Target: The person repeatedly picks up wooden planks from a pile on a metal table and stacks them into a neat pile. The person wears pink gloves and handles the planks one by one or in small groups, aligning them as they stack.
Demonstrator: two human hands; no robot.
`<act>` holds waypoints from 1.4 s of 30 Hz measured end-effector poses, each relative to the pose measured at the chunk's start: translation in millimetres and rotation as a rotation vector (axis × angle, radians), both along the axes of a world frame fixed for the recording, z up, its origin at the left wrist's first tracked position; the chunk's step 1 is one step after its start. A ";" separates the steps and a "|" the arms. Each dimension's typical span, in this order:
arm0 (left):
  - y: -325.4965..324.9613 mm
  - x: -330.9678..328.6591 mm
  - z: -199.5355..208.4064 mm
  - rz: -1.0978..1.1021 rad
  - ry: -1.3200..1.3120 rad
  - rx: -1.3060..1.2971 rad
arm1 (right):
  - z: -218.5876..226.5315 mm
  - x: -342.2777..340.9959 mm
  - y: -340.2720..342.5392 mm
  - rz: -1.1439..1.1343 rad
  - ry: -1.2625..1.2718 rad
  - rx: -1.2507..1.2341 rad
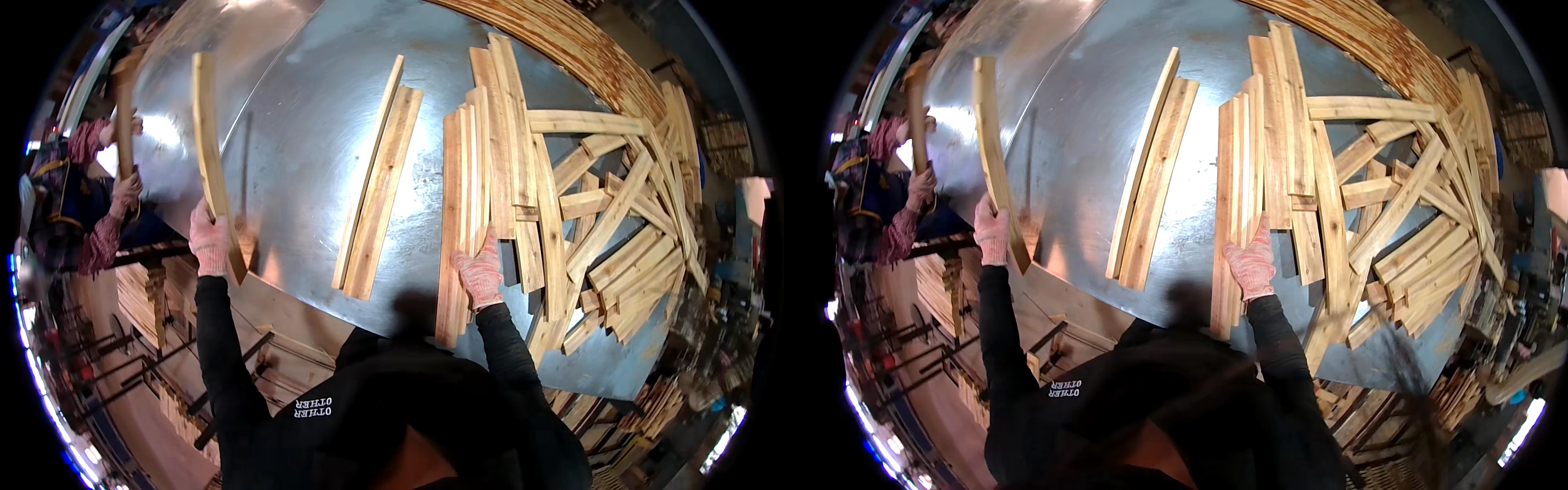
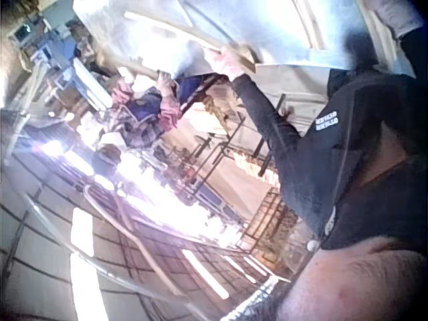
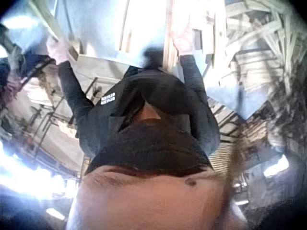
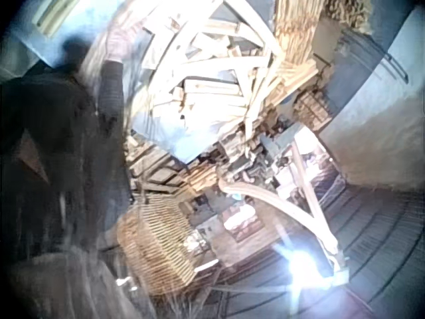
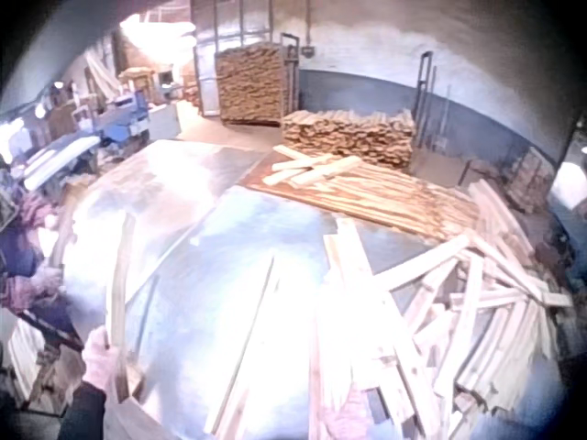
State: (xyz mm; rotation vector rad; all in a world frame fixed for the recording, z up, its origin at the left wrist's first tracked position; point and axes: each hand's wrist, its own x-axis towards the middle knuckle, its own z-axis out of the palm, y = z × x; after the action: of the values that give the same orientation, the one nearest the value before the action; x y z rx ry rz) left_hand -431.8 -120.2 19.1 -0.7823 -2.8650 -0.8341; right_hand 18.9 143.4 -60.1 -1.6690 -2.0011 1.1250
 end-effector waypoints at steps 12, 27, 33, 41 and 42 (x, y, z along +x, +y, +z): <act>9.3 15.1 -33.6 -0.076 0.363 -0.430 | 50.2 -37.0 -12.8 0.203 -0.457 -0.259; 113.8 237.7 -67.1 -0.403 -0.272 -0.334 | 11.5 -34.6 -24.5 0.143 -0.056 -0.109; 105.5 259.2 -39.0 -0.304 -0.557 -0.394 | 64.1 -84.4 6.1 0.686 -0.205 -0.187; 124.1 279.1 -32.8 -0.250 -0.398 -0.380 | 21.0 10.5 195.8 0.075 -0.421 0.389; 117.5 271.6 -26.5 -0.263 -0.417 -0.329 | 17.6 20.3 202.5 0.085 -0.382 0.447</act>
State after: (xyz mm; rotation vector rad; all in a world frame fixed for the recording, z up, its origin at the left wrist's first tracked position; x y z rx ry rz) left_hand -160.1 -2.7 -7.4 -1.1645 -3.3787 -0.6115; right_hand 39.2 345.9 -42.5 -1.6527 -2.3465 0.3447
